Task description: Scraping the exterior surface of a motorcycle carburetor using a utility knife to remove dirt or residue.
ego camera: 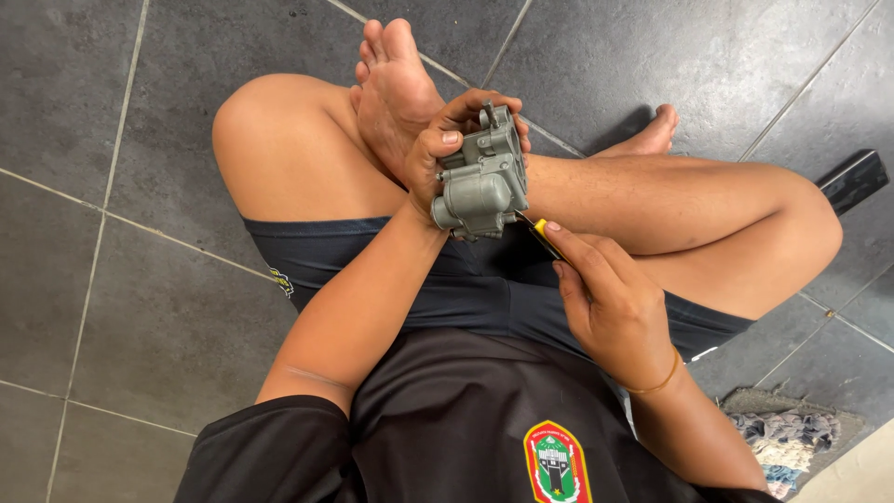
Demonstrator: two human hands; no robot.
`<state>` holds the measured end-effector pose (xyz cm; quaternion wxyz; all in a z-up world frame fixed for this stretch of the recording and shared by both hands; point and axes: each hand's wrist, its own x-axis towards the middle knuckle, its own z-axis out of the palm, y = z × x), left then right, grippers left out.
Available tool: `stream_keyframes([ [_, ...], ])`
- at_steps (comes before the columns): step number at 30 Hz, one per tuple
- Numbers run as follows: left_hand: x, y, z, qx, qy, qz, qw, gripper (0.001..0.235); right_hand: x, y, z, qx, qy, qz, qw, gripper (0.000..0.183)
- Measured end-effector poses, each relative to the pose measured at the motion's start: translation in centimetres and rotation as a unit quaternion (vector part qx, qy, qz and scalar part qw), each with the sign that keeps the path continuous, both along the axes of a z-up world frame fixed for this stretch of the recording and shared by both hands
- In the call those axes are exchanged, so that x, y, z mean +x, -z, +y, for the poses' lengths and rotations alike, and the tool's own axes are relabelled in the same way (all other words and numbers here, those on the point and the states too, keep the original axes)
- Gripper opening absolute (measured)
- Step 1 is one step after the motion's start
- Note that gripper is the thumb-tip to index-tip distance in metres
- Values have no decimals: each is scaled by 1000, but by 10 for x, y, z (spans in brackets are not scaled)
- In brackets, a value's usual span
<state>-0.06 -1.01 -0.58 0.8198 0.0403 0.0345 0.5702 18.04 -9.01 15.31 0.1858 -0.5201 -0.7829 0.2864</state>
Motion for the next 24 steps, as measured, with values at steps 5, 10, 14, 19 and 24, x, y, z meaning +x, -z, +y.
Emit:
stream_keyframes([
  [5, 2, 0, 0, 6, -6, 15, 1000, 44, -5, 14, -5, 4, 8, -8, 1000, 35],
  [10, 5, 6, -2, 13, -41, 17, 999, 37, -8, 17, -9, 20, 34, -2, 999, 32],
  [14, 6, 7, 1, 21, -43, 24, 999, 39, -10, 19, -10, 47, 38, -5, 998, 32],
  [19, 12, 19, 8, 68, -69, 104, 990, 61, -13, 24, -4, 117, 80, 11, 990, 25],
  [24, 12, 16, 7, 55, -70, 107, 990, 61, -12, 28, -3, 100, 93, 38, 990, 27],
])
